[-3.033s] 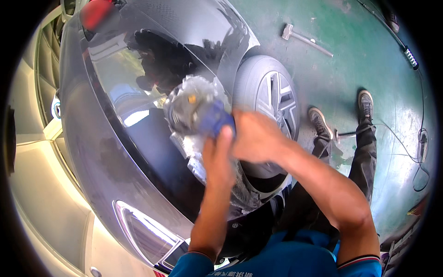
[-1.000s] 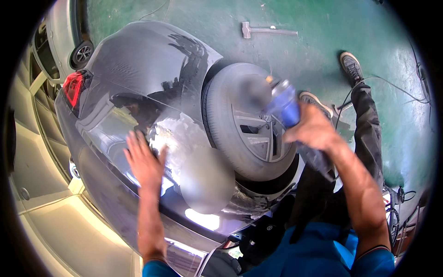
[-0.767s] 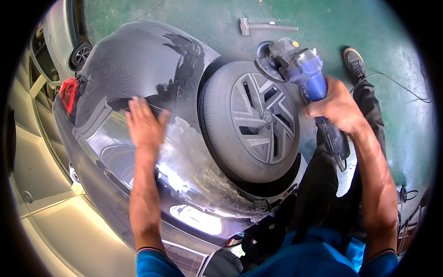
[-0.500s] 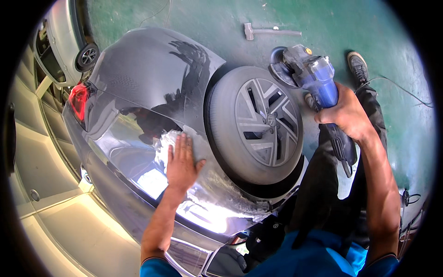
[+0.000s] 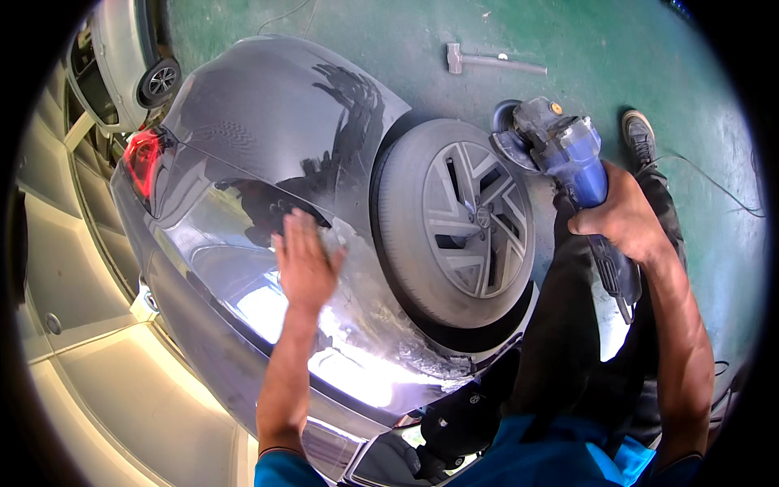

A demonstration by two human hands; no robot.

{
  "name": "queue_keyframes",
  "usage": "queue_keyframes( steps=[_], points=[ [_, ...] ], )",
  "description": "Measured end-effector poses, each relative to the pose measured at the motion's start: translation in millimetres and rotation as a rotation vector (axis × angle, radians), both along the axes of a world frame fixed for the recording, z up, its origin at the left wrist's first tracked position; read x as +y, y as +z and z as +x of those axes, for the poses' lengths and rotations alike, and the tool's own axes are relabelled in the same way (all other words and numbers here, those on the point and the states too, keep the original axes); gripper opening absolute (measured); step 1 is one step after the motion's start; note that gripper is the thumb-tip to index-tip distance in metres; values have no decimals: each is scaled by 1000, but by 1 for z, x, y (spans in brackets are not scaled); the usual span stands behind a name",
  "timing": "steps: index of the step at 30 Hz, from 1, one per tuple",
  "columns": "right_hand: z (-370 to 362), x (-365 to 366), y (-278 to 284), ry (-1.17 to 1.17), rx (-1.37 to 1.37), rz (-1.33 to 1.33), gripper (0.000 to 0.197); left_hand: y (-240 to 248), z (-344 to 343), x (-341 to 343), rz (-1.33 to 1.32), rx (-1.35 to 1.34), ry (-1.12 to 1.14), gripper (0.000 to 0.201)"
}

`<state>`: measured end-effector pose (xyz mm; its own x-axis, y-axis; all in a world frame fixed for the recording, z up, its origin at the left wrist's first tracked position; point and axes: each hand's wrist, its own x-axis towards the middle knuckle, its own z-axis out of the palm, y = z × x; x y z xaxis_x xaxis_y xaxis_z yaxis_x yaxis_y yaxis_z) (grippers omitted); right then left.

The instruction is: The person uses an angle grinder to smooth a white filler patch on the rear quarter panel of a dark grey car. They then switch to a hammer to tap and shape the filler material around the wheel arch, frequently checking the surface with their hand.

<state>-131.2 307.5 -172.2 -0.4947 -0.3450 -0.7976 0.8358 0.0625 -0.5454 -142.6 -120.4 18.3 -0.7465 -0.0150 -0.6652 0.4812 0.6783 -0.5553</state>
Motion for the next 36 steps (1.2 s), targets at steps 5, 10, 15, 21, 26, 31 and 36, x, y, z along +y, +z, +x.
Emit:
queue_keyframes(
  steps=[5,10,15,21,26,31,36],
  points=[
    [-4,-27,16,111,41,88,53,-19,12,7,27,42,78,86],
    [6,-83,31,261,55,61,66,-2,95,68,456,-229,579,82],
    [2,-154,63,548,195,-122,62,-22,132,120,1438,73,1980,73],
    [4,-205,79,584,323,-196,60,-44,105,107,1661,430,2231,52],
    [-24,-230,90,489,309,-257,56,-33,63,94,1644,625,2004,44],
    [-27,-214,91,585,272,-218,58,-42,76,96,1705,497,2049,39],
    [11,-140,71,604,219,-22,62,-45,118,155,1360,167,1862,52]
  ],
)
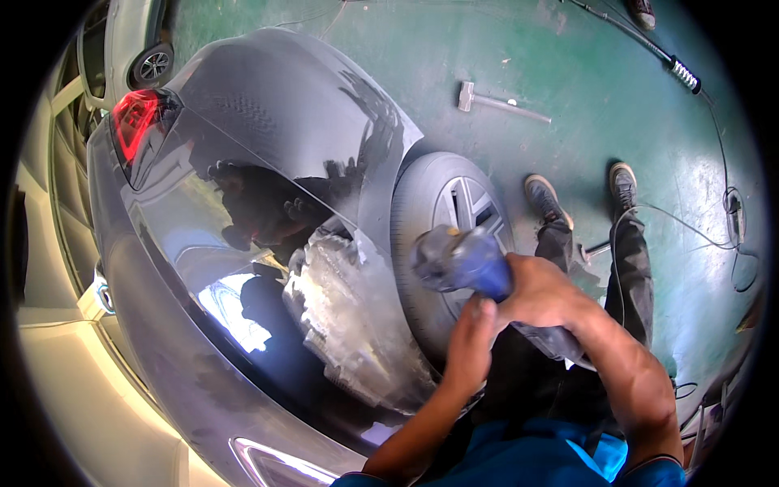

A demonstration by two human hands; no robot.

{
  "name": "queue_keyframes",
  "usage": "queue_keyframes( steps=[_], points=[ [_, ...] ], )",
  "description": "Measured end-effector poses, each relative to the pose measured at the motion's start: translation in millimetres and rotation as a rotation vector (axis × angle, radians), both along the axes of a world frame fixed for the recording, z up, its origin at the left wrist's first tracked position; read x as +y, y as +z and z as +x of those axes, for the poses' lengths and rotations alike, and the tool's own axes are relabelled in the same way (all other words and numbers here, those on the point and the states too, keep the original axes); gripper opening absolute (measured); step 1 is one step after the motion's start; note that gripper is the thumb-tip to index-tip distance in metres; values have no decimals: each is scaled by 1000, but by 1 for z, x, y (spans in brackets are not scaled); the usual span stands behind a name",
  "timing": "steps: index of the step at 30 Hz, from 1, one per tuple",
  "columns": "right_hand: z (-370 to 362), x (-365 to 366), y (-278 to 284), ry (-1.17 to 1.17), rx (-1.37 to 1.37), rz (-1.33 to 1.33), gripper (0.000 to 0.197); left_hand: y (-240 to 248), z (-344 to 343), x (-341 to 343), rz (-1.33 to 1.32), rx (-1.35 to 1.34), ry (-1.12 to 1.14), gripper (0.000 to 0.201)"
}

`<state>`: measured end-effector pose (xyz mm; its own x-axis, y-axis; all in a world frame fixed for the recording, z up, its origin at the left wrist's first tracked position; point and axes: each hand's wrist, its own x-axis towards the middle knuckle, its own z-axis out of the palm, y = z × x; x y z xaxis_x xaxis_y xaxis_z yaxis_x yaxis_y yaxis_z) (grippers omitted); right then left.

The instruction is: The person uses an angle grinder to smooth a white filler patch on the rear quarter panel of a dark grey car. They then switch to a hammer to tap and shape the filler material around the wheel arch, frequently checking the surface with their hand.

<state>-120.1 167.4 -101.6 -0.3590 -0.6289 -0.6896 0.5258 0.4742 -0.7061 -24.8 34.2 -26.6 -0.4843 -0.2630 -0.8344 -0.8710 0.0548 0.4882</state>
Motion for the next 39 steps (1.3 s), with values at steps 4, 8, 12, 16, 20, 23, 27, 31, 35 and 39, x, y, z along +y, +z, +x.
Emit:
queue_keyframes(
  steps=[4,8,12,16,20,23,27,31,35,39],
  points=[
    [0,59,-17,-391,-442,3,50,11,12,77,-251,401,-578,67],
    [10,97,-31,-696,-597,28,30,0,16,130,-377,640,-951,56],
    [11,138,-13,-742,-653,34,35,-3,9,155,-368,790,-1048,41],
    [10,173,7,-776,-655,42,32,19,13,188,-442,883,-1064,48],
    [7,222,14,-729,-641,-30,31,62,-10,150,-453,608,-1060,61],
    [-5,258,46,-769,-516,-18,32,54,1,5,-1047,85,-1324,80],
    [-1,305,17,-794,-393,62,42,74,-61,-150,-1516,-253,-1596,84],
    [12,327,-12,-840,-365,143,42,31,-110,-158,-1527,-336,-1703,82],
    [43,354,-37,-941,-482,126,42,0,-52,-117,-1459,-524,-1999,82],
    [79,379,-54,-1051,-531,36,41,48,88,-75,-1142,-554,-2062,87]
  ],
)
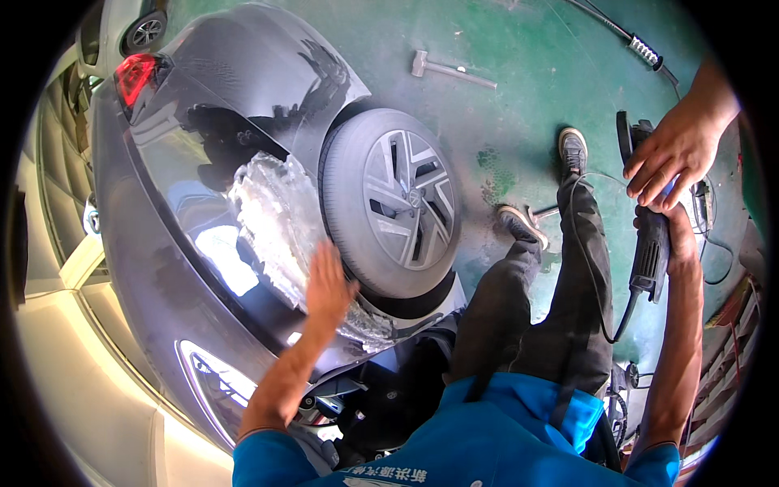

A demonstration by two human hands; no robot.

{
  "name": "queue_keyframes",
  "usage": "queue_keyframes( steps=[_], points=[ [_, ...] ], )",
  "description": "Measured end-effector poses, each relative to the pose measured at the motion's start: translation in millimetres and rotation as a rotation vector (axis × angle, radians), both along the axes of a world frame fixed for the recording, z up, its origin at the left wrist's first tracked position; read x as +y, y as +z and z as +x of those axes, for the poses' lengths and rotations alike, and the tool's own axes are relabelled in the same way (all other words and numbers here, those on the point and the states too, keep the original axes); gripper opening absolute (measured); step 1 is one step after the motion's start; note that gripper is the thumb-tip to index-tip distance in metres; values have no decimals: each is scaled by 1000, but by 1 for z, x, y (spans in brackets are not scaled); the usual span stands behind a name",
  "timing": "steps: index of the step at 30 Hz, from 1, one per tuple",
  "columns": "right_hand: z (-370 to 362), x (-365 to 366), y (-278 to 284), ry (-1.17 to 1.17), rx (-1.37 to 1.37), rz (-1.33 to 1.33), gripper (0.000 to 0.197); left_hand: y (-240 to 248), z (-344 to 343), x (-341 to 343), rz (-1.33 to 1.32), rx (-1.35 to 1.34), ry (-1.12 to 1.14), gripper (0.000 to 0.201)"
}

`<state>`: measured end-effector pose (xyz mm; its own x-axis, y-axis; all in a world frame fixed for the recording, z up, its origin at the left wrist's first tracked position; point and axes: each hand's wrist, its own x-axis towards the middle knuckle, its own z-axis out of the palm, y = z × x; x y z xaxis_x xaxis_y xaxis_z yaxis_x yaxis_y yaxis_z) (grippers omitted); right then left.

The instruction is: The person uses an angle grinder to smooth a white filler patch on the rear quarter panel of a dark grey car. They then switch to a hammer to tap and shape the filler material around the wheel arch, frequently checking the surface with their hand.

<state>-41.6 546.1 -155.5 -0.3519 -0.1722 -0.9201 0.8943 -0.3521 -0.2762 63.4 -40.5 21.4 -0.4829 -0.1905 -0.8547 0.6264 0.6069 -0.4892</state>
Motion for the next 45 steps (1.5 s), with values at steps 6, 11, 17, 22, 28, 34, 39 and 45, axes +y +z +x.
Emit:
queue_keyframes(
  steps=[6,11,17,22,28,34,39,45],
  points=[
    [19,21,-17,-90,71,-60,41,54,92,-4,127,-32,92,92],
    [-13,22,1,87,167,40,44,34,-51,-36,43,330,-82,79],
    [-23,35,13,292,324,194,42,38,83,3,62,26,-68,82],
    [-28,32,-13,397,331,218,38,49,184,43,118,-92,31,85],
    [-38,59,-16,675,312,450,28,42,240,42,248,-89,-64,84],
    [-68,42,2,731,519,415,27,28,285,42,314,-59,-79,77],
    [-138,-13,7,1020,954,887,35,17,329,75,543,-256,642,53],
    [-103,-118,107,776,1411,1382,47,-8,452,140,645,223,1535,41]
  ],
)
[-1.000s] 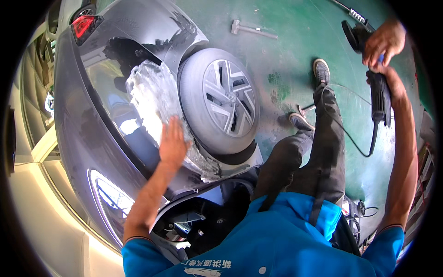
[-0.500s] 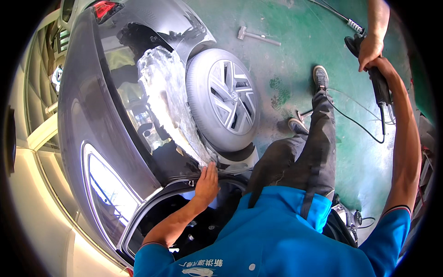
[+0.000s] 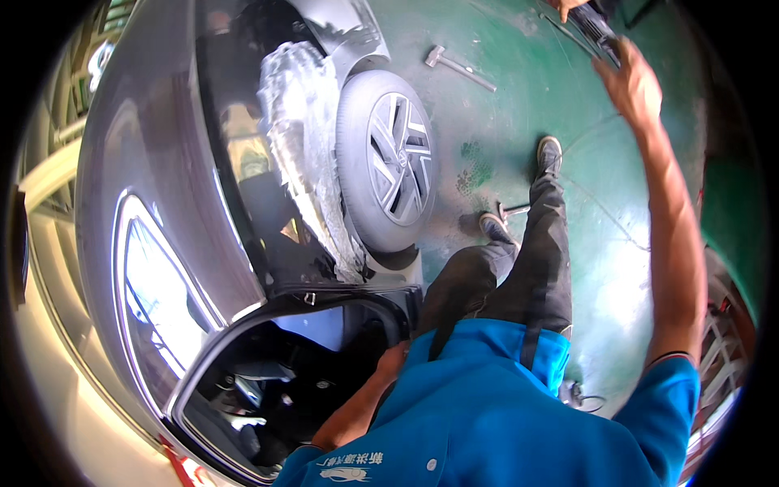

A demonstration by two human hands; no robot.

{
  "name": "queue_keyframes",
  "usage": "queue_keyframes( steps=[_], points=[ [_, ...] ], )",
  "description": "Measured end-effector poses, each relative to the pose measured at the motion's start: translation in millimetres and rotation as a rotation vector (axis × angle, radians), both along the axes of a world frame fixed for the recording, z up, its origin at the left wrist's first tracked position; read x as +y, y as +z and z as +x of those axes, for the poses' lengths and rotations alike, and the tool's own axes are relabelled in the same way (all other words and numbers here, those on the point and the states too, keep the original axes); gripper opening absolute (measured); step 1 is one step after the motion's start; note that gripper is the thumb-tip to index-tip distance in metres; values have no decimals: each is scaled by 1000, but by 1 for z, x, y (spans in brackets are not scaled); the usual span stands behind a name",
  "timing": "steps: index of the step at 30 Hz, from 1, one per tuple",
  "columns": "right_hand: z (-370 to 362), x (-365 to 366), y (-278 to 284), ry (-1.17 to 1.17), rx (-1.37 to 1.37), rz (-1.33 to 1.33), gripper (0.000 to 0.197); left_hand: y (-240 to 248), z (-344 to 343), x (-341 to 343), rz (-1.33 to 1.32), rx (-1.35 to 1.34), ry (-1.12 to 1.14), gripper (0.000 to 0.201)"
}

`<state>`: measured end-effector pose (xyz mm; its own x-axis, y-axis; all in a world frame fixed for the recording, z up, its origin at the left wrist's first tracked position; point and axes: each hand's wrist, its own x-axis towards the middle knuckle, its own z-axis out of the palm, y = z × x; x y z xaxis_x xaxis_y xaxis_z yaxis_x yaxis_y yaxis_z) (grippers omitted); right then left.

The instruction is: The person uses an angle grinder to smooth a white filler patch on the rear quarter panel of a dark grey car. They then switch to a hammer to tap and shape the filler material around the wheel arch, frequently checking the surface with their hand.

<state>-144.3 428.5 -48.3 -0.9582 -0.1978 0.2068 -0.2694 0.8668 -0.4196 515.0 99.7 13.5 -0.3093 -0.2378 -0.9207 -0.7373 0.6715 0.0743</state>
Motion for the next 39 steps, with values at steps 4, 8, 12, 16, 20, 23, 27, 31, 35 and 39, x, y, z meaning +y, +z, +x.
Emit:
queue_keyframes(
  steps=[4,8,12,16,20,23,27,31,35,39],
  points=[
    [100,-41,1,305,-605,-392,32,-38,87,49,130,136,401,41],
    [176,-66,-3,438,-945,-429,36,-19,78,120,151,-21,1130,48],
    [202,-99,10,726,-1061,-136,42,8,65,226,-5,-10,1711,51],
    [164,-94,10,1111,-1099,78,45,35,52,389,-182,48,2204,52],
    [94,-73,-14,1016,-1022,361,44,108,15,521,-407,-5,2478,51],
    [42,-52,-33,930,-994,550,44,146,-7,576,-525,-39,2565,50],
    [13,-57,-49,956,-943,604,47,162,-37,601,-608,-63,2596,49],
    [15,-84,-50,950,-1001,509,47,154,-63,598,-634,-69,2582,48],
    [28,-95,-56,1059,-1028,417,48,145,-86,578,-619,-51,2551,47],
    [32,-97,-57,1151,-1028,486,45,142,-100,561,-626,-30,2525,47]
  ],
)
